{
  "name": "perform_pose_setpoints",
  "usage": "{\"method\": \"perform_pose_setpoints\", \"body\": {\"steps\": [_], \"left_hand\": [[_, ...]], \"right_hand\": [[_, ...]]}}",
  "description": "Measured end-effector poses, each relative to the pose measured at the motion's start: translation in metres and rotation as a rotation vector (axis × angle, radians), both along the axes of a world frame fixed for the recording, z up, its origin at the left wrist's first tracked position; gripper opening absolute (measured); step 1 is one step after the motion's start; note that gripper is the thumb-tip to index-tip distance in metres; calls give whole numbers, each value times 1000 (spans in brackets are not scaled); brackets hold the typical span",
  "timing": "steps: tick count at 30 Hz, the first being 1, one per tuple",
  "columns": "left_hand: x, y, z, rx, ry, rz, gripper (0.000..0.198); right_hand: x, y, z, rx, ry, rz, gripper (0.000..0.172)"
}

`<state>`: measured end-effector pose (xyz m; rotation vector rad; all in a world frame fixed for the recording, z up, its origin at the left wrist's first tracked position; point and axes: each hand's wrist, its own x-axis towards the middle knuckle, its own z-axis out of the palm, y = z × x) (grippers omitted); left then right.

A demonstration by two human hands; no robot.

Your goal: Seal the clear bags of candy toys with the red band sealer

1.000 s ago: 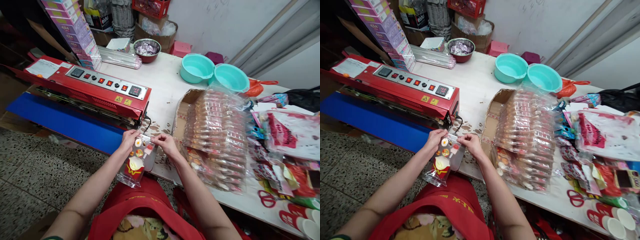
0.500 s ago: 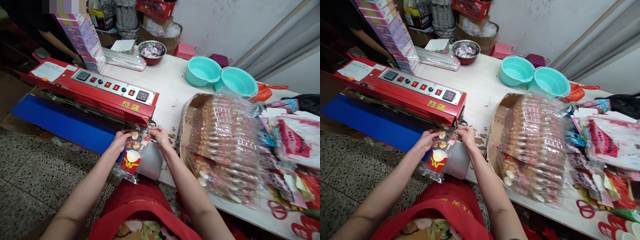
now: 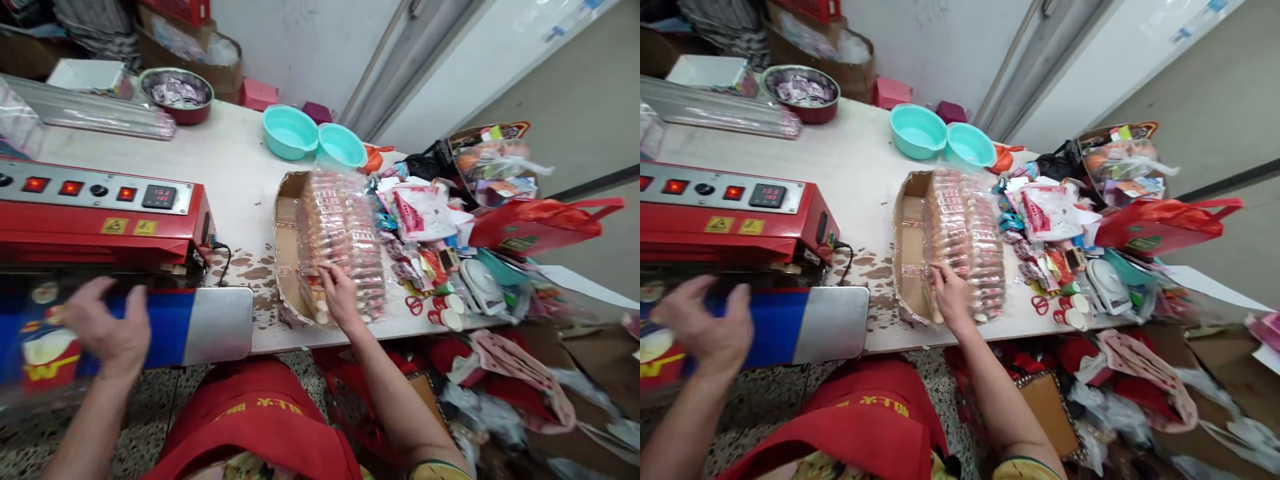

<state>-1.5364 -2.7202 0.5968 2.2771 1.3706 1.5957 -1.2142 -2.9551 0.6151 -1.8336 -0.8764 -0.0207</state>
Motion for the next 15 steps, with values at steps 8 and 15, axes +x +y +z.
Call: {"method": "perform_pose_setpoints", "body": {"steps": [8, 15], "left_hand": [[247, -142, 13, 41, 535, -913, 44], [286, -131, 29, 111, 656, -809, 31]], "right_hand": [[100, -69, 13, -312, -688, 37, 32], [115, -69, 19, -576, -852, 95, 35]]}}
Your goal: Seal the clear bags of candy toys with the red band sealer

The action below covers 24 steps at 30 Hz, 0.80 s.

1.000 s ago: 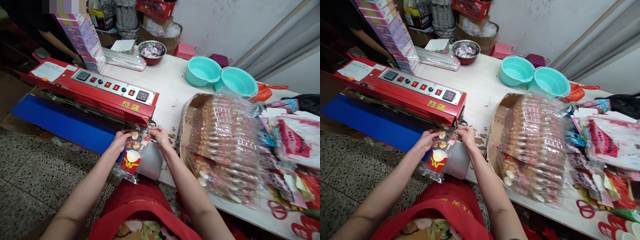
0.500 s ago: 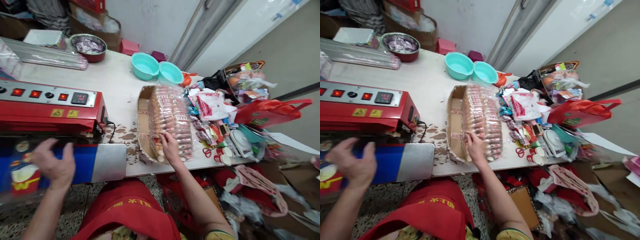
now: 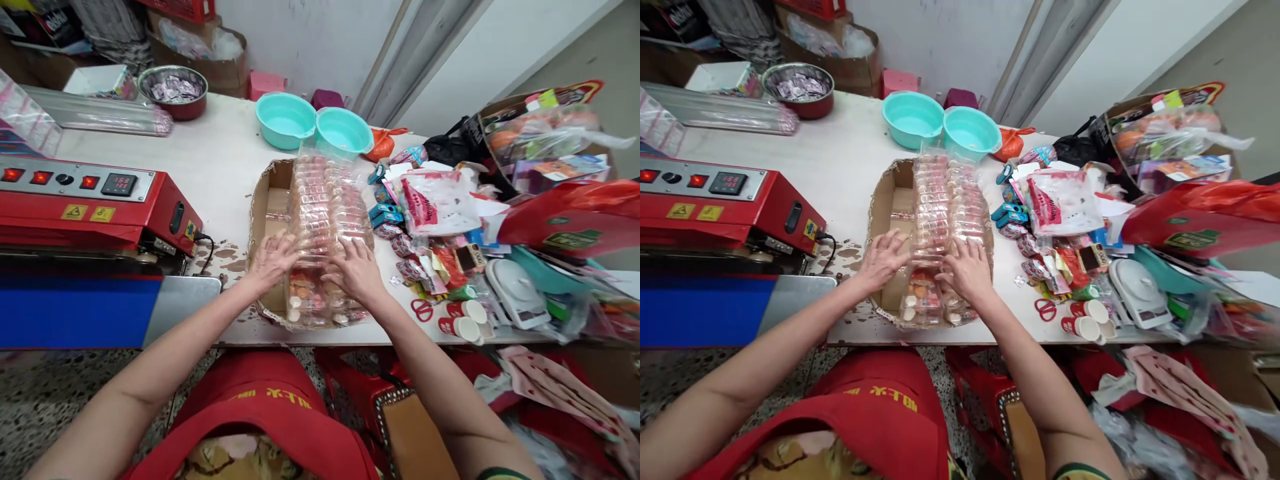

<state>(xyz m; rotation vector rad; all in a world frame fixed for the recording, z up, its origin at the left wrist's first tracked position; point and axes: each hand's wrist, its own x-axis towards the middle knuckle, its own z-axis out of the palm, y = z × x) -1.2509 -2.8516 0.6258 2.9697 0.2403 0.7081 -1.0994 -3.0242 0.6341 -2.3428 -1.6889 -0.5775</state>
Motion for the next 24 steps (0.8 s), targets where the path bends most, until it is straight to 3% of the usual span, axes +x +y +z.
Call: {"method": "perform_pose_setpoints", "body": {"steps": [4, 6, 9, 12, 15, 19, 22, 24], "left_hand": [[-21, 13, 43, -98, -70, 45, 5], [-31, 12, 69, -254, -130, 3, 19], [-47, 8, 101, -683, -267, -116, 29], [-69, 11, 113, -1108, -462, -144, 39], [-103, 23, 100, -1319, -552, -97, 65], [-161, 36, 52, -1461, -349, 59, 68], [-206, 39, 18, -1532, -301, 185, 53], [-235, 41, 7, -1565, -310, 242, 48]], "right_hand": [[7, 4, 31, 86, 67, 238, 26], [4, 10, 53, 196, 189, 410, 21], [-15, 24, 84, 357, 494, 579, 22], [-42, 45, 100, 481, 827, 605, 24], [-69, 70, 100, 601, 1040, 556, 26], [-99, 103, 78, 681, 1302, 408, 34], [-120, 124, 54, 572, 1556, 357, 39], [-131, 137, 39, 375, 1713, 346, 43]]}}
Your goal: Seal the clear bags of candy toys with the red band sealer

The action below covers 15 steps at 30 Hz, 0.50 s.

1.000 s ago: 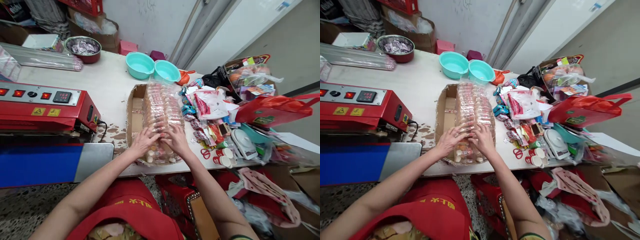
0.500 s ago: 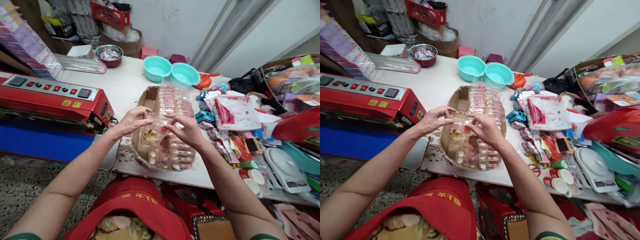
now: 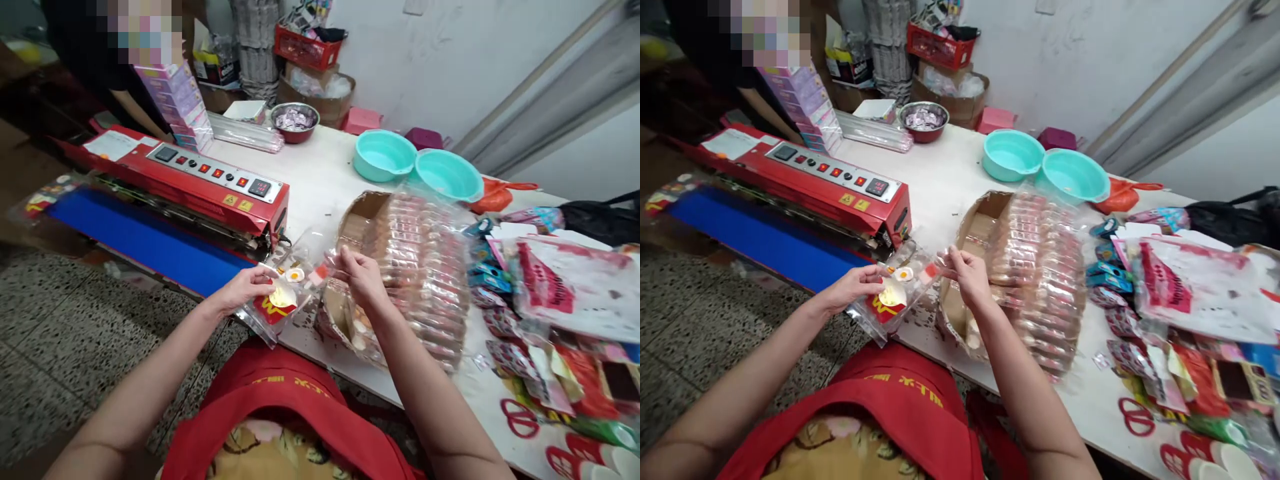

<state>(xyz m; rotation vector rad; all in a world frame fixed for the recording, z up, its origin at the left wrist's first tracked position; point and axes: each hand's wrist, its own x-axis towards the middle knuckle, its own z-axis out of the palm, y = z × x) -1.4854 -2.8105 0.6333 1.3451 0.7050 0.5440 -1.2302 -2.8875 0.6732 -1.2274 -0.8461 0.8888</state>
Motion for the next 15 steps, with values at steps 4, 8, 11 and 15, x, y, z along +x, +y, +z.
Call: {"method": "perform_pose_setpoints", "body": {"steps": [4, 8, 11, 15], "left_hand": [[-45, 13, -4, -30, 86, -47, 44], [-74, 33, -14, -9, 215, -123, 45], [-90, 45, -30, 61, 338, -149, 48], [-109, 50, -48, -9, 291, -110, 51]], "right_hand": [[-17, 23, -19, -300, -8, 445, 45], [-34, 40, -33, -418, -161, 690, 43], [-41, 48, -50, -373, -337, 564, 44], [-38, 49, -72, -333, -466, 403, 52]]}}
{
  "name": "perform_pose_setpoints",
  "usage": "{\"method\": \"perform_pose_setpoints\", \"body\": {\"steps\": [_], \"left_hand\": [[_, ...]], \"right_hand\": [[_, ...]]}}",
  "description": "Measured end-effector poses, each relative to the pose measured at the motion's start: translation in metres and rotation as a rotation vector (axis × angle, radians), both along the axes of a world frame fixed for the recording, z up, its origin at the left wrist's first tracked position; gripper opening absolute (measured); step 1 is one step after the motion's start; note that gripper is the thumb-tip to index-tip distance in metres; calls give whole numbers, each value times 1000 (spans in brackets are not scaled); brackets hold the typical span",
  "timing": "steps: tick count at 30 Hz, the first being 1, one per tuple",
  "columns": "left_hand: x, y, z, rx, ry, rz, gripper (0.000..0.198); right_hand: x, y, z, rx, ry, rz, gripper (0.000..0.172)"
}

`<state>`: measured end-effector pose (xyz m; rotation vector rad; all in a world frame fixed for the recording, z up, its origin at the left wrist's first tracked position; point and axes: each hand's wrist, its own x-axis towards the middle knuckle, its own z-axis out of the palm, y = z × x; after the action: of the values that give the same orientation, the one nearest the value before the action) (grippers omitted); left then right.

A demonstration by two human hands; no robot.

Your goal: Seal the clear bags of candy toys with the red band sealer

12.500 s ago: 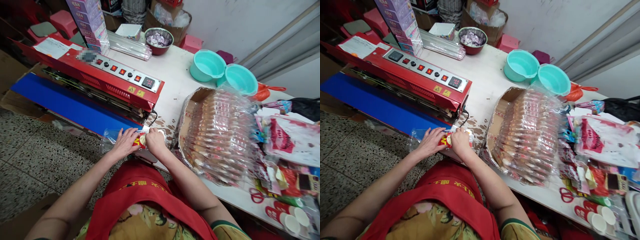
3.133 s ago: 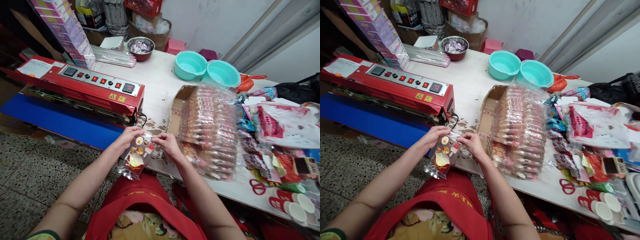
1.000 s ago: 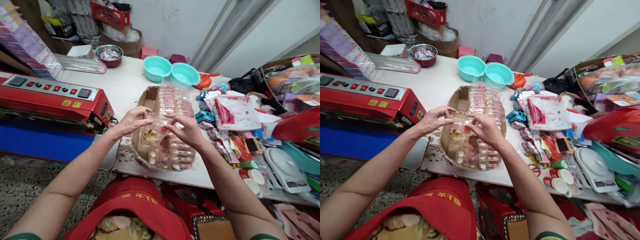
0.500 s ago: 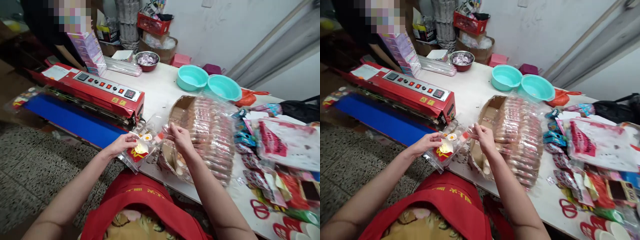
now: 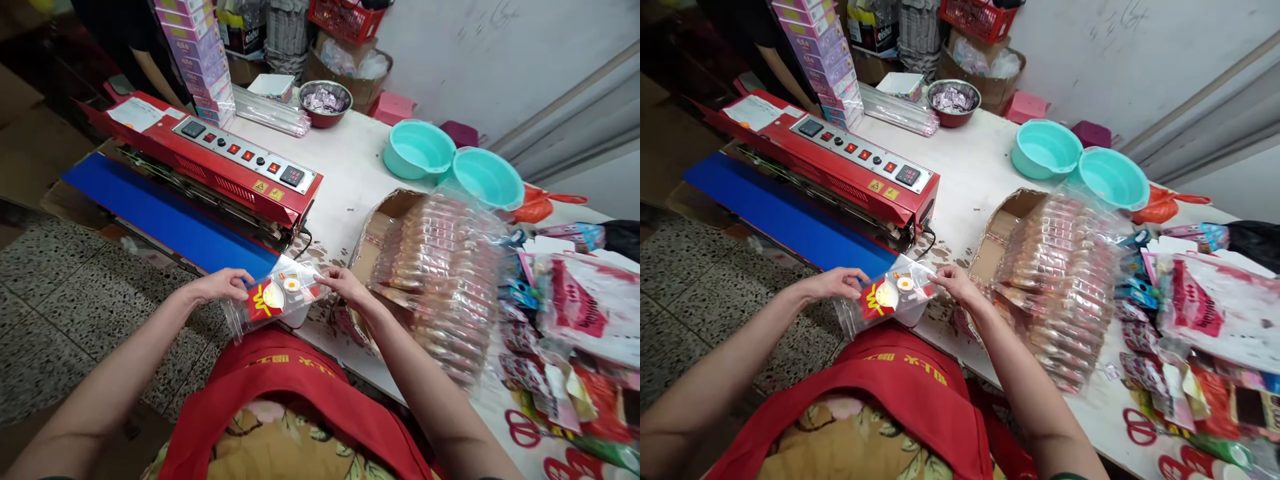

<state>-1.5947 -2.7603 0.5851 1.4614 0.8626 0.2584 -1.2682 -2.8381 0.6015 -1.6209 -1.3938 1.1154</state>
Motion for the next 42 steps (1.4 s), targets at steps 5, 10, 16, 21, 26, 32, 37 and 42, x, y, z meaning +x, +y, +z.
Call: {"method": "perform_pose_setpoints", "body": {"steps": [5, 10, 16, 21, 26, 32, 37, 42], "left_hand": [[-12, -2, -13, -35, -124, 365, 58], [-33, 5, -24, -45, -157, 576, 60], [-63, 13, -34, 53, -44, 665, 62], [-61, 11, -23, 368, 254, 737, 62], [-2, -10, 4, 1070, 534, 526, 65], [69, -33, 2, 1190, 482, -53, 69], [66, -32, -2, 1203, 484, -46, 68], [64, -32, -2, 1194, 476, -36, 65]], "right_hand": [[8, -1, -12, 5, -97, -39, 55], [12, 2, -14, -49, -208, -114, 55], [11, 6, -10, -106, -335, -145, 44], [3, -3, 2, -11, -551, -191, 32], [-26, -2, 20, 425, -816, -105, 24], [-51, 29, 26, 369, -1024, 212, 12], [-28, 22, 23, 378, -586, -3, 15], [-10, 0, 9, 330, -8, -271, 23]]}}
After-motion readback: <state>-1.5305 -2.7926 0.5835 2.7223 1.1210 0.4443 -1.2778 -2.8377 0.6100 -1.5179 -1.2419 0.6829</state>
